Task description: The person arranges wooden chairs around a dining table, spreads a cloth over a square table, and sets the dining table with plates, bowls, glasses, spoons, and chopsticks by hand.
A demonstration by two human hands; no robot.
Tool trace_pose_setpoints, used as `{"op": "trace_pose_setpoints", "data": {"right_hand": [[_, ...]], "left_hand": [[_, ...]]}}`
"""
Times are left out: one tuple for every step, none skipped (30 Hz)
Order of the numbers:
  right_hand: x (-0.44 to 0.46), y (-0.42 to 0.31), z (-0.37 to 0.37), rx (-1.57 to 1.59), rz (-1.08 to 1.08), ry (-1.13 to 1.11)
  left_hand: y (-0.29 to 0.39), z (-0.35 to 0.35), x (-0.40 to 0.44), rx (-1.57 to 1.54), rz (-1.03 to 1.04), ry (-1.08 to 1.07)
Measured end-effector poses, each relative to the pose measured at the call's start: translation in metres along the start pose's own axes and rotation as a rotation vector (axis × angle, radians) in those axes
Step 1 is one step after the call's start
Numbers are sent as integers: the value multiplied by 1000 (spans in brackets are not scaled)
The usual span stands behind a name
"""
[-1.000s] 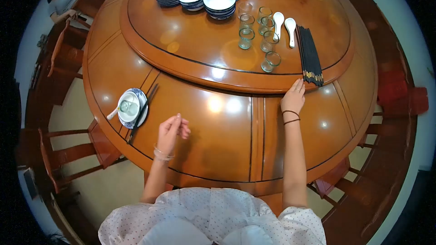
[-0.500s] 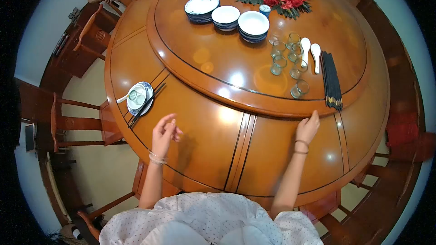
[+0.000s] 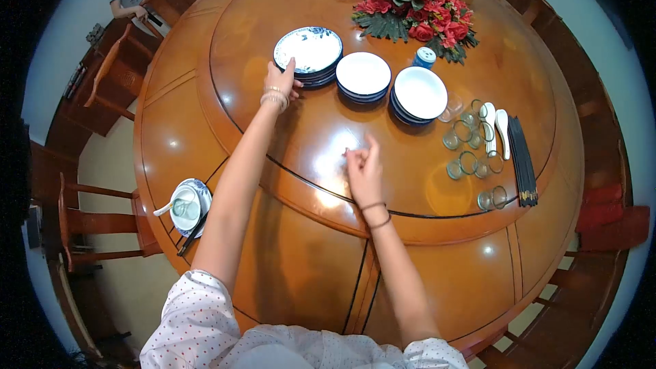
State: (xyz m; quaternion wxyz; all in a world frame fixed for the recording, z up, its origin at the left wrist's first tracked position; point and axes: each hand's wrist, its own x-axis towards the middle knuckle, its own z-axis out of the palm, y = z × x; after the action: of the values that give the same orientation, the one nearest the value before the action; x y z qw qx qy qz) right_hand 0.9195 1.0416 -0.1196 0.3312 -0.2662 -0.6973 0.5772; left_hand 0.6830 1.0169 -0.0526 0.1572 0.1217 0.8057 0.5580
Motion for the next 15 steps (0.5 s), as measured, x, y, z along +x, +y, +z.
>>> {"op": "trace_pose_setpoints", "data": {"right_hand": [[17, -15, 0, 80, 104, 27], [35, -19, 0, 96, 142, 68], [48, -24, 0, 106, 199, 111], [62, -15, 0, 130, 200, 158], [76, -4, 0, 121, 152, 186], [83, -7, 2, 136, 161, 220], [90, -6, 1, 159, 232, 220], [98, -7, -1, 181, 302, 220], [106, -5, -7, 166, 355, 227], [112, -4, -11, 155, 408, 233], [115, -3, -16, 92, 431, 216], [116, -6, -15, -6, 427, 273], [116, -8, -18, 16, 432, 232], [116, -10, -22, 35, 446, 188], [118, -6, -27, -12, 458, 142]], "left_hand": [[-2, 4, 11, 11, -44, 47], [-4, 7, 20, 9, -57, 40], [-11, 10, 25, -1, -33, 34], [-18, 12, 27, -9, -10, 27], [-20, 13, 24, -55, 3, 34], [-17, 12, 19, -53, 0, 32], [-15, 11, 15, -88, -47, 18], [-12, 11, 9, -124, -95, 5], [-11, 14, 5, -124, -99, 2], [-11, 16, 3, -208, -78, 23], [-13, 17, 0, -291, -57, 46], [-15, 17, 0, -288, -61, 44], [-20, 18, 1, -345, -17, -12], [-29, 19, -1, -399, 19, -66], [-28, 18, -10, -426, 34, -75]]}}
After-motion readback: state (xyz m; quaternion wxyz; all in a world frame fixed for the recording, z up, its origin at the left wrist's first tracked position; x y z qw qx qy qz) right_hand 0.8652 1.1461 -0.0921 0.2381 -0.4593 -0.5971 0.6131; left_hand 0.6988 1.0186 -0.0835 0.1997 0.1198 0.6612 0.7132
